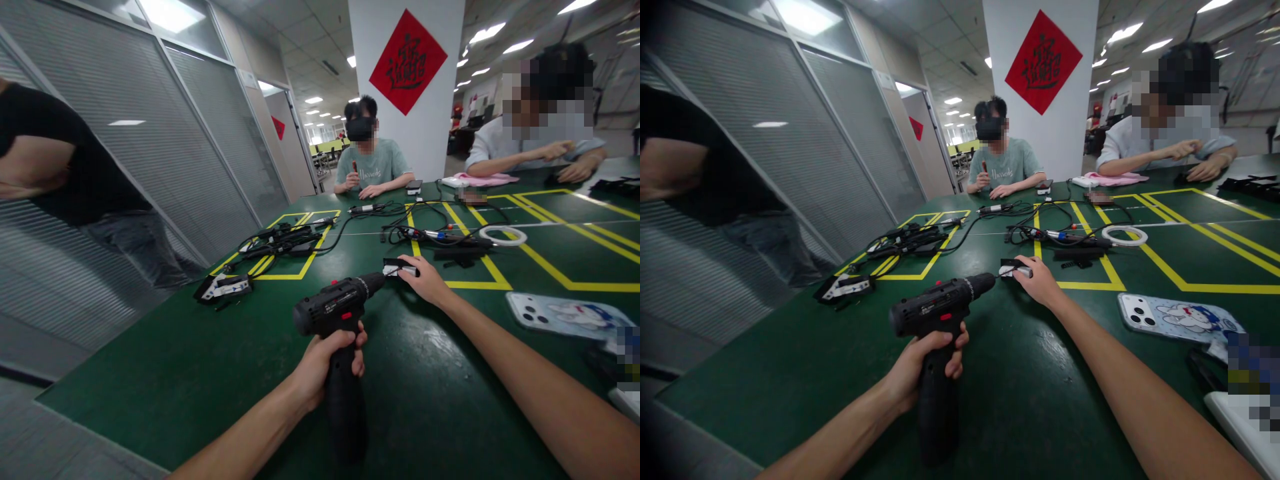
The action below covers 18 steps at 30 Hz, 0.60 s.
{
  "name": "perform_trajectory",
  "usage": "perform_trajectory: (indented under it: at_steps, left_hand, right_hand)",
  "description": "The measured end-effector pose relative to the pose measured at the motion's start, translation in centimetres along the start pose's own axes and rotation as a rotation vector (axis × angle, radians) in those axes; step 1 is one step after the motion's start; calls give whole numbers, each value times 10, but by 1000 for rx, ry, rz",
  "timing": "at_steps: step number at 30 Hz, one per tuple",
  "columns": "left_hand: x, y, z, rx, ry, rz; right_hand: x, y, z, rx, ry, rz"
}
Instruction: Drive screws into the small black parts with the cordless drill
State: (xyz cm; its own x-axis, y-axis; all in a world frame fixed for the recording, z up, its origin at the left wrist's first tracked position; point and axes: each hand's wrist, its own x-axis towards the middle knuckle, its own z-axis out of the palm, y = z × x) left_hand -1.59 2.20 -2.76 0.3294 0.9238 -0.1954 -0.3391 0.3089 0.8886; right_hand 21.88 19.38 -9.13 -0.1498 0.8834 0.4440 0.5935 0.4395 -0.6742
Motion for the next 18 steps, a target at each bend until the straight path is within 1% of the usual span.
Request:
perform_trajectory:
  at_steps: [6, 11, 18]
  left_hand:
    - [0, 0, 0, 9, -7, -1]
    - [0, 0, 0, -16, 17, -14]
    - [0, 0, 0, -17, 5, -5]
  right_hand:
    - [-1, 0, 1, -2, 3, 7]
    - [-1, 1, 1, 20, -9, 42]
    - [0, 1, 1, 1, -5, 36]
